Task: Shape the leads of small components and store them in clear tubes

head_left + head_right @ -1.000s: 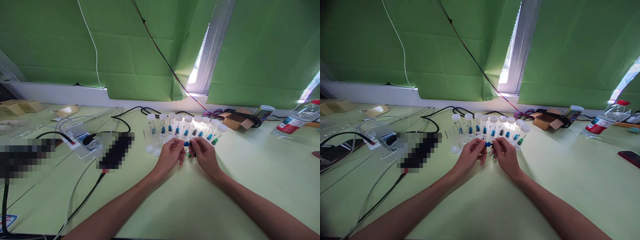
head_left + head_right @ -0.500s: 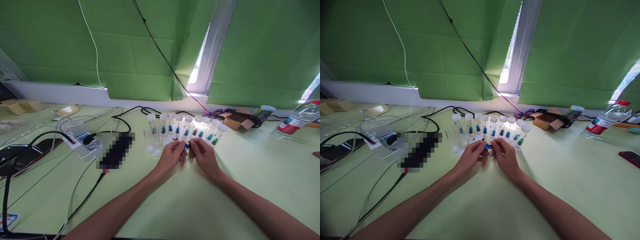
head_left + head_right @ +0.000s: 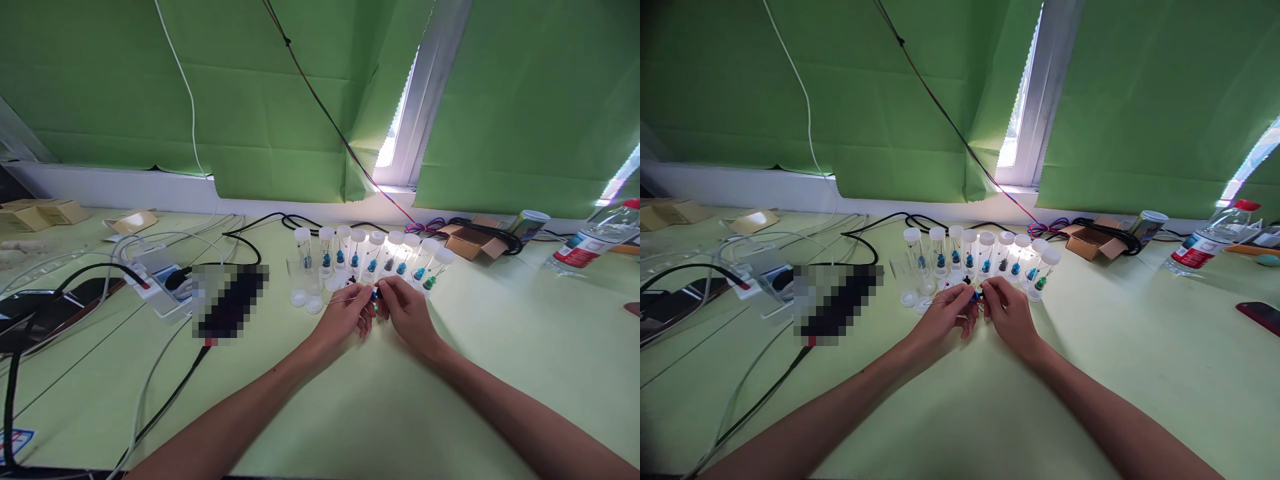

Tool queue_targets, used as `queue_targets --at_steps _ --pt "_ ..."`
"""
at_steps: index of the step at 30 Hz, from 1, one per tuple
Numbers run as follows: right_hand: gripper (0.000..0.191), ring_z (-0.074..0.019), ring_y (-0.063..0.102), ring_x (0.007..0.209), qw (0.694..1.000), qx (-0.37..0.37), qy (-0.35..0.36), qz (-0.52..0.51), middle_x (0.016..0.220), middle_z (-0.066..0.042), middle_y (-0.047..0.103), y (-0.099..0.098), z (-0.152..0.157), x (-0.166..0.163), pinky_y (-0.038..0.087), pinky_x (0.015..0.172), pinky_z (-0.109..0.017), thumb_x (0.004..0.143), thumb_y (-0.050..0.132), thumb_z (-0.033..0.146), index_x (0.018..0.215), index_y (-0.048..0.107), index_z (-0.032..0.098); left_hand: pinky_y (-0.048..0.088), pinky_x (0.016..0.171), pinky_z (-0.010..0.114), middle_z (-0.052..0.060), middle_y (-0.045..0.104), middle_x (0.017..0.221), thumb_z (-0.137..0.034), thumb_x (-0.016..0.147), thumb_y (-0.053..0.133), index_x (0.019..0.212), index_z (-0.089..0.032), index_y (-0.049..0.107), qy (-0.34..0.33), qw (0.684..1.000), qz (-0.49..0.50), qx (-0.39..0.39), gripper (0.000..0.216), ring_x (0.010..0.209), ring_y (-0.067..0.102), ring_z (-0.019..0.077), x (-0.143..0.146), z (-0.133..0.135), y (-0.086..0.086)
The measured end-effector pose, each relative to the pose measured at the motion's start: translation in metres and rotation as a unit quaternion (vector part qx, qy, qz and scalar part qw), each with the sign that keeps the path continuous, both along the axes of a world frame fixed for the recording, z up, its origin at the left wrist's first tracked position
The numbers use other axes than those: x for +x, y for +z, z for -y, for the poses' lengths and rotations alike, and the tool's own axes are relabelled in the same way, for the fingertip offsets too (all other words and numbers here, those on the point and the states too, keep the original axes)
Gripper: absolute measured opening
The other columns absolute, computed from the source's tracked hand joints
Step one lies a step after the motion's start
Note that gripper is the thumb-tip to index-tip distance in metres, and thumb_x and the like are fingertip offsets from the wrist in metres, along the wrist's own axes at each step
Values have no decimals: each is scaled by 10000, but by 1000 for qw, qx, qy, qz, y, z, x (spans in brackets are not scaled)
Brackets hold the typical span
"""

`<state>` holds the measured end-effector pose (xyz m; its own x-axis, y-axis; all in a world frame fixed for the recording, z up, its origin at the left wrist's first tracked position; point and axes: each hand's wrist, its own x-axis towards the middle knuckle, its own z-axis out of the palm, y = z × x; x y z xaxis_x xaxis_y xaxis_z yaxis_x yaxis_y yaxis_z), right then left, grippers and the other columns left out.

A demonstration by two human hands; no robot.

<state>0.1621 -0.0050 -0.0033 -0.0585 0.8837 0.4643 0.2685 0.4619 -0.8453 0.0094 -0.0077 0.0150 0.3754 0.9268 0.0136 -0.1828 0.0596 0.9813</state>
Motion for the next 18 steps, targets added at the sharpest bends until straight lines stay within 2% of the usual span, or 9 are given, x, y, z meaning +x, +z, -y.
queue_targets --at_steps 11,18 --pt "327 -108 477 470 999 -20 -16 20 539 37 511 -2 -1 0 401 494 -232 977 426 459 811 542 201 391 444 218 -17 531 643 -495 847 586 714 -172 522 4 1000 13 -9 355 481 482 77 0 2 -2" --pt "284 -110 488 480 1000 -7 11 12 582 28 529 -1 1 0 419 498 -241 980 428 439 900 557 198 388 436 213 -11 507 652 -485 863 568 727 -162 542 16 999 28 -17 352 496 465 77 0 3 2"
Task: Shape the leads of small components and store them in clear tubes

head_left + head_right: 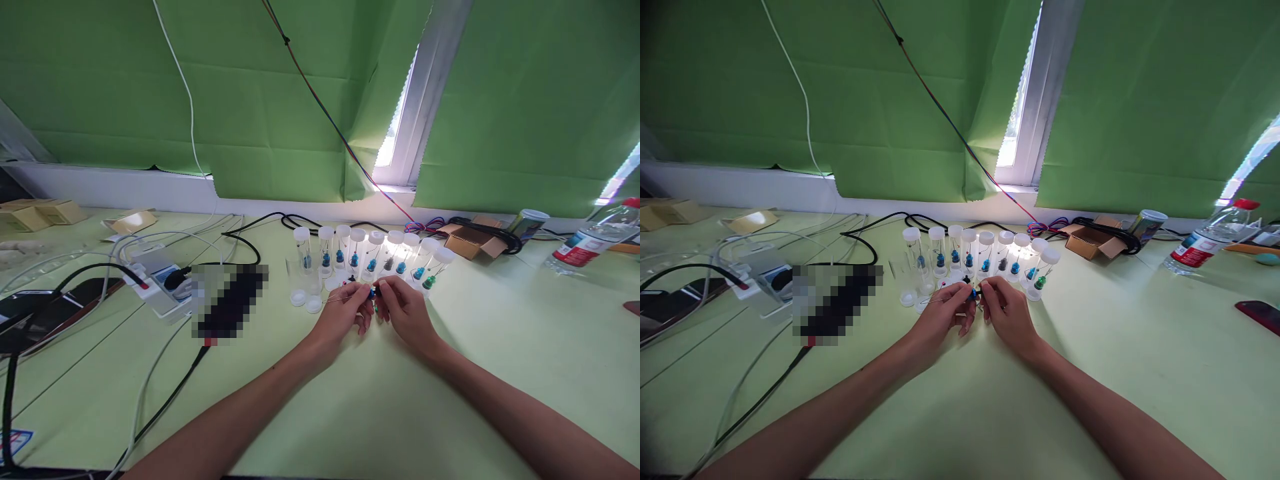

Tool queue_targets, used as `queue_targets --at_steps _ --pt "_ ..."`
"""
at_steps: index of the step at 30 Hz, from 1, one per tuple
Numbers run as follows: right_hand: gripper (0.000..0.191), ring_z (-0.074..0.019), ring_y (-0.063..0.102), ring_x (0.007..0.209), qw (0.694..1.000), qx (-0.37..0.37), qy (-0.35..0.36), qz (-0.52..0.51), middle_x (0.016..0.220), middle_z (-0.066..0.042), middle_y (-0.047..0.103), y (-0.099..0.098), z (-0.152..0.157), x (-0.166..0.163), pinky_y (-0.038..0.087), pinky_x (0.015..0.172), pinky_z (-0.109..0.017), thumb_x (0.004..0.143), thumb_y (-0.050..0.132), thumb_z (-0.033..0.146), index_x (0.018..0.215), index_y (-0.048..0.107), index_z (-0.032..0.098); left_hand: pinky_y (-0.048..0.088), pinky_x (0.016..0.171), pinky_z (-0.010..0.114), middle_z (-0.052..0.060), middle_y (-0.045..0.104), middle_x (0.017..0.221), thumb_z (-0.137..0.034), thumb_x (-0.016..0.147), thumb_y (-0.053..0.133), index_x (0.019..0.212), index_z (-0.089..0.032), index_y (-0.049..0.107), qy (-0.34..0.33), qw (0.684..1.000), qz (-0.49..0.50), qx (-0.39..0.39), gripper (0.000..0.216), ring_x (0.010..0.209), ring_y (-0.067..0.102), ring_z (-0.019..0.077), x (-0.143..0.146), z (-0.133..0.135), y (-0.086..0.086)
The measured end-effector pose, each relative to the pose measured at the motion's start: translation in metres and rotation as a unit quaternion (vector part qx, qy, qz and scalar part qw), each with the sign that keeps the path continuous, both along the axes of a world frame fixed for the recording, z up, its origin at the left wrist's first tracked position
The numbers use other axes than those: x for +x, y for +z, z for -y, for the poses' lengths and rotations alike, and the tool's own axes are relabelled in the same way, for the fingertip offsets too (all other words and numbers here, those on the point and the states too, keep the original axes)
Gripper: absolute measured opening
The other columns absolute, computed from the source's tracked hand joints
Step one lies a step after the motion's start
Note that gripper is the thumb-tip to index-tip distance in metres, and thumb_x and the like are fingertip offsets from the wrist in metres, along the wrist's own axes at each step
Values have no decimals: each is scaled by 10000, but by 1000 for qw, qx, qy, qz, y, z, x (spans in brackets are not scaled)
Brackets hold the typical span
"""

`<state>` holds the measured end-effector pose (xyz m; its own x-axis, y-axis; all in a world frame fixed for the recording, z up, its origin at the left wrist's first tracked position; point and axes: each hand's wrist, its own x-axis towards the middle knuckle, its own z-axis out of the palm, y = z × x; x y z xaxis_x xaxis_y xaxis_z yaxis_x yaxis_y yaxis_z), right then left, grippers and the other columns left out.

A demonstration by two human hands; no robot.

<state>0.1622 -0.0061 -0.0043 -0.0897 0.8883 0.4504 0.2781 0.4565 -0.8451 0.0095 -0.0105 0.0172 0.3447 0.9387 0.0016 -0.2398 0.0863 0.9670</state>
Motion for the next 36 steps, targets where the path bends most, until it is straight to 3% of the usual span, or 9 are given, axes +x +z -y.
queue_targets --at_steps 4,8,16,29,32,36 --pt "235 -105 519 510 1000 3 27 2 689 8 571 1 1 0 438 508 -242 969 462 410 991 557 195 376 428 204 -7 505 657 -496 864 565 747 -161 559 11 1000 17 -5 354 514 469 81 -1 -1 0" --pt "216 -105 509 508 999 2 31 9 667 16 558 3 2 0 429 513 -242 970 465 391 981 556 195 372 425 205 -6 502 657 -505 863 563 752 -160 567 7 1000 19 -1 363 510 463 79 -1 -2 -3" --pt "271 -111 489 481 999 -12 20 34 562 36 526 1 -1 2 402 515 -242 979 439 410 836 535 200 371 445 210 -10 507 637 -492 869 560 716 -156 547 3 1000 1 8 369 486 448 68 -1 0 -3" --pt "527 -101 421 429 998 -11 -17 56 448 19 479 -1 -2 2 345 487 -253 993 347 471 547 422 201 361 441 218 -16 522 619 -504 853 573 727 -154 572 -16 1000 -6 6 372 459 445 66 0 2 -2" --pt "479 -101 433 436 999 -15 -11 38 473 28 481 -1 0 1 351 479 -247 992 356 473 611 451 200 365 439 219 -12 520 619 -529 836 586 720 -156 569 -10 1000 8 1 390 473 447 71 0 1 -1" --pt "313 -108 462 450 999 -22 26 7 543 44 508 2 2 0 379 471 -240 981 405 464 878 533 198 356 431 211 -9 509 628 -541 832 588 725 -163 565 8 1000 19 -3 394 511 462 84 -1 0 0"
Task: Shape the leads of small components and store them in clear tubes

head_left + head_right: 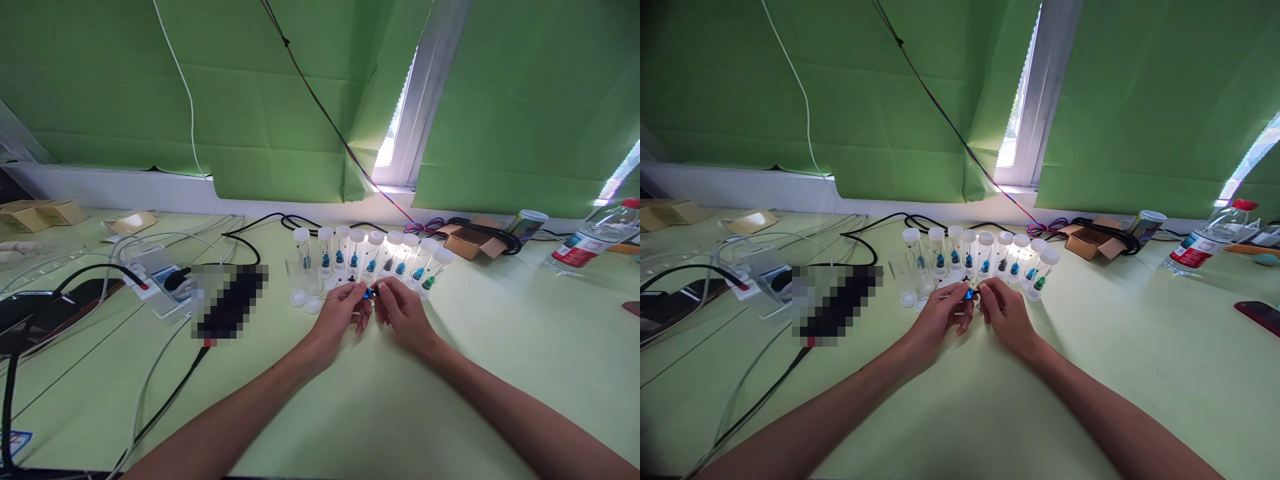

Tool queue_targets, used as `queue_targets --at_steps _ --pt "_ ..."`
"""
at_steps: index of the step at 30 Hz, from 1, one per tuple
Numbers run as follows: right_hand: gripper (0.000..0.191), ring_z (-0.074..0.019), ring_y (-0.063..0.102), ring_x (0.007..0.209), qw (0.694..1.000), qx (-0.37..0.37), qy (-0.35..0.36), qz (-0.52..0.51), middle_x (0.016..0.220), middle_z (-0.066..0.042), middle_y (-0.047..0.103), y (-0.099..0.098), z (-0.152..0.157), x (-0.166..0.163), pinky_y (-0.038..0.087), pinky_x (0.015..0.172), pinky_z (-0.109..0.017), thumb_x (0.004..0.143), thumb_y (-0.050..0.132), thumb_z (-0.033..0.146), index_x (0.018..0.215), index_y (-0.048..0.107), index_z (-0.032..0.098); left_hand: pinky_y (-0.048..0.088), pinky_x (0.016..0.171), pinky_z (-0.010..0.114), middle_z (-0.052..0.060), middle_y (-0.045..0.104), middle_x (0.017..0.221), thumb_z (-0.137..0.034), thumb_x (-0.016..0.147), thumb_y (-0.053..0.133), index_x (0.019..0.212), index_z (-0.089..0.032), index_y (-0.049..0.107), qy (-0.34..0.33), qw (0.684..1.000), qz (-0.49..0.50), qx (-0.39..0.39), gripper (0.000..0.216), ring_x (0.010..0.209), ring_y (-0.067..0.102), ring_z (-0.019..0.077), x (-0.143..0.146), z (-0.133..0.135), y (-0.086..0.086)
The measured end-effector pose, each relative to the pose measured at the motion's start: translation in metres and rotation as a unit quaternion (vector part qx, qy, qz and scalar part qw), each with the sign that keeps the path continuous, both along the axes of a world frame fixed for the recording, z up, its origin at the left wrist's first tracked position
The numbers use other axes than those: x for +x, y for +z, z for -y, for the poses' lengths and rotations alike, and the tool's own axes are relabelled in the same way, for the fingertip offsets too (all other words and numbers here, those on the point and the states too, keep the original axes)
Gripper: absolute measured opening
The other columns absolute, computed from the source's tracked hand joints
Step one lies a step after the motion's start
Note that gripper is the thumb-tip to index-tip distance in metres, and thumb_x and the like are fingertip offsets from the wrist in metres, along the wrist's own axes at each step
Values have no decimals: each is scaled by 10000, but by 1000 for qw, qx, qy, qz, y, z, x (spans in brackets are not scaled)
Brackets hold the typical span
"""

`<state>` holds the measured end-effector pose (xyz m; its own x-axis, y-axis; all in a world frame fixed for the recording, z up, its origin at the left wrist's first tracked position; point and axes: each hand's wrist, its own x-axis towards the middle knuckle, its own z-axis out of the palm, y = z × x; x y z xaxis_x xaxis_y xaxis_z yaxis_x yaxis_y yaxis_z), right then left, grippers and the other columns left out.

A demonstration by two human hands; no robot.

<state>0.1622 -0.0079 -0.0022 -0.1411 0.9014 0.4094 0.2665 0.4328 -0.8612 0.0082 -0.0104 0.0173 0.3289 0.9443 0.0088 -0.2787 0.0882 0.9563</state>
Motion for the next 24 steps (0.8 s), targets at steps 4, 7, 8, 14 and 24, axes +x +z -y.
queue_targets --at_steps 4,7,8,14,24 --pt "283 -115 478 455 1000 -2 25 2 564 48 505 1 0 1 393 475 -248 971 425 473 947 516 206 350 427 214 -7 504 623 -547 827 592 704 -163 552 6 1000 5 -6 405 506 456 84 -1 0 2" --pt "305 -115 473 455 1000 -6 21 16 551 46 496 1 -1 2 387 481 -252 972 419 479 849 498 211 352 433 213 -7 505 622 -535 829 595 702 -160 555 1 1000 -3 -3 398 510 455 83 -1 1 2" --pt "319 -115 468 456 1000 -6 19 22 545 44 495 0 -1 2 384 486 -253 974 416 475 808 488 213 353 435 213 -7 507 622 -529 832 593 704 -159 555 -1 1000 -5 -1 393 512 454 83 -1 1 2" --pt "430 -109 424 449 999 7 -1 44 500 36 471 0 -2 4 346 487 -258 988 378 464 638 408 217 360 439 218 -12 514 620 -520 848 577 693 -160 543 -17 1000 -11 14 394 480 436 71 0 1 -1" --pt "583 -108 408 434 997 22 -39 69 445 12 460 -3 -4 2 318 470 -263 985 299 540 519 400 205 350 437 218 -10 523 610 -536 846 571 722 -159 568 -23 999 -20 12 397 471 448 76 1 1 -2"
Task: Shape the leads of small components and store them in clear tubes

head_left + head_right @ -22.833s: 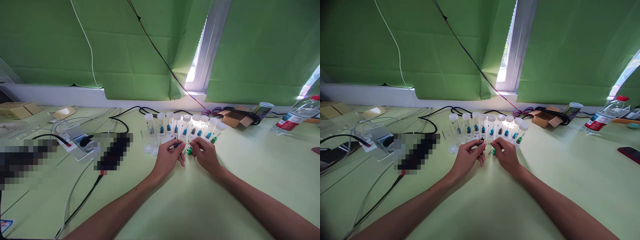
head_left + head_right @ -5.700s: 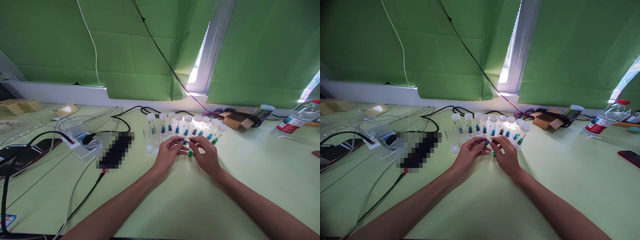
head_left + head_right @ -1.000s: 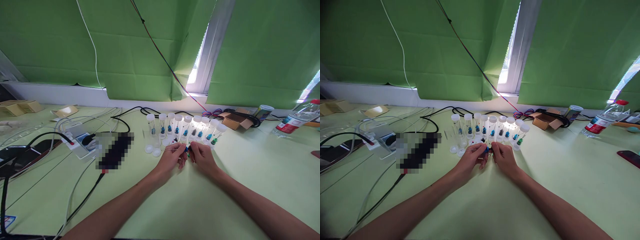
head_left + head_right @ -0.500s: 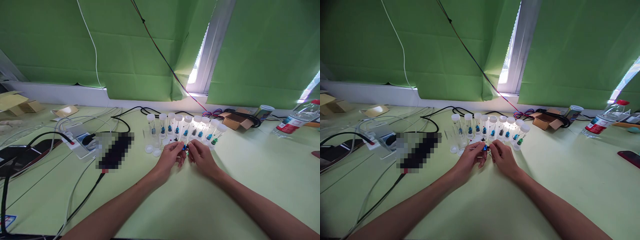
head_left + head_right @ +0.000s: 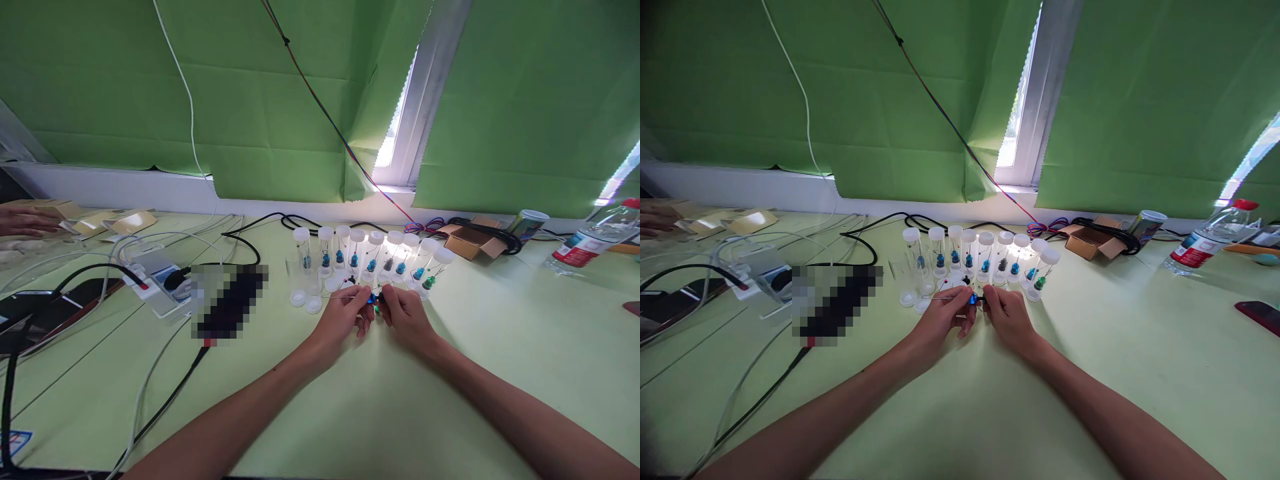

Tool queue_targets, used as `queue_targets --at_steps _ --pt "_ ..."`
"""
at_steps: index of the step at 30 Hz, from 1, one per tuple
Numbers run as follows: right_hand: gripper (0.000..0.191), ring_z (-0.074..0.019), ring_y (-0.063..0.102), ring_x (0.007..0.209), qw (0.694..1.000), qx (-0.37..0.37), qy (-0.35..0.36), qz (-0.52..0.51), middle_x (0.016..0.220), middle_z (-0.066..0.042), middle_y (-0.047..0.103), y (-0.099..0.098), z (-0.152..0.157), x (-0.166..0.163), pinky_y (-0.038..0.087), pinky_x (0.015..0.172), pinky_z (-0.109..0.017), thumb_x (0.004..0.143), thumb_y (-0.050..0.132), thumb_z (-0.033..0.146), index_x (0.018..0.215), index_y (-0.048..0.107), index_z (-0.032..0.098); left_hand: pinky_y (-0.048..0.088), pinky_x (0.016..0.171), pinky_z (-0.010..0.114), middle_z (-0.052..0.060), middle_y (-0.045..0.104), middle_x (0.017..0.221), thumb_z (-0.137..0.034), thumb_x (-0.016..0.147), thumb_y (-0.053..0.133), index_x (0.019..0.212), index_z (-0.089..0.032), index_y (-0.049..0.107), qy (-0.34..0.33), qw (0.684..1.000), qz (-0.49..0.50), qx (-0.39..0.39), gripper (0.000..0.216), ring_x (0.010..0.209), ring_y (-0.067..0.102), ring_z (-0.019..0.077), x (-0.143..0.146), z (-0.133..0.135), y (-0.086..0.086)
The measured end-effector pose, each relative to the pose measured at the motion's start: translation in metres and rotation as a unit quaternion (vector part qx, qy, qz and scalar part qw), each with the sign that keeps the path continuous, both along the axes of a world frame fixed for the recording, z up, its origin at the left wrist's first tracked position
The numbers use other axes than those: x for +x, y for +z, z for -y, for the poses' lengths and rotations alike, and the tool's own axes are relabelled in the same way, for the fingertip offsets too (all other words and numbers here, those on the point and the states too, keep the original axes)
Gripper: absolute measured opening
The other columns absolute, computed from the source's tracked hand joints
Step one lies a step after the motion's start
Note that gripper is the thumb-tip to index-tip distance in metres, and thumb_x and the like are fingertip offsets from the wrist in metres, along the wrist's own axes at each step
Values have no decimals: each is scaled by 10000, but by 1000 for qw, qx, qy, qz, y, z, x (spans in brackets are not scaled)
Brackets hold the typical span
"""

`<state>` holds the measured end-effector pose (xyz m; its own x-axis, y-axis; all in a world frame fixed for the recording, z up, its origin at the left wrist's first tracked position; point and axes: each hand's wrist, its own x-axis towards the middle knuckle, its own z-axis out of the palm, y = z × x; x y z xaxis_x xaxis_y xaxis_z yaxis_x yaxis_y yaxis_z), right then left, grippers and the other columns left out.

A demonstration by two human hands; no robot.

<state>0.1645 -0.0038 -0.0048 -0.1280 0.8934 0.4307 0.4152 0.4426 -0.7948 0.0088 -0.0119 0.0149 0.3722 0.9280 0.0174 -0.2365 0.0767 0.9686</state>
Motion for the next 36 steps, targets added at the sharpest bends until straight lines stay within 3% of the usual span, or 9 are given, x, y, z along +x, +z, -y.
queue_targets --at_steps 3,8,10,16,23,32,36 --pt "511 -109 402 444 1000 2 -3 -13 462 26 459 2 2 -1 327 478 -259 988 315 514 590 414 210 348 432 216 -5 515 606 -545 838 575 692 -156 558 17 1000 8 -4 415 481 438 78 0 0 2" --pt "285 -113 425 455 999 -17 41 -32 508 66 481 4 5 -1 349 477 -242 972 403 464 976 515 202 348 429 212 -2 516 604 -570 791 621 689 -158 572 36 999 23 -11 427 505 445 86 -1 -2 3" --pt "262 -110 426 455 998 -15 63 -28 513 73 474 4 6 -1 343 472 -238 963 430 450 1008 502 202 347 428 210 -5 509 598 -578 793 613 703 -159 579 35 999 24 -6 430 507 446 88 -1 -2 3" --pt "255 -105 421 460 998 -6 54 -18 534 56 488 2 4 1 330 474 -245 973 417 429 896 510 204 346 433 212 -14 491 580 -553 843 567 697 -157 561 31 999 0 15 421 483 430 78 0 0 4" --pt "445 -107 406 472 999 29 26 28 496 34 469 5 3 1 336 508 -258 978 386 460 611 417 211 345 444 225 -20 496 567 -548 849 561 685 -158 571 23 999 -9 26 424 457 428 72 0 0 2" --pt "553 -110 402 435 999 15 33 28 442 23 450 -1 1 2 323 497 -267 1001 280 477 526 382 213 344 453 228 -13 518 588 -520 864 553 713 -157 591 6 999 -24 35 394 468 434 75 0 2 4" --pt "514 -111 399 448 1000 2 25 8 467 28 447 1 2 1 321 501 -268 1002 280 478 581 411 212 339 443 219 -20 501 578 -514 872 546 711 -161 563 14 999 -19 37 389 467 432 74 1 1 3"
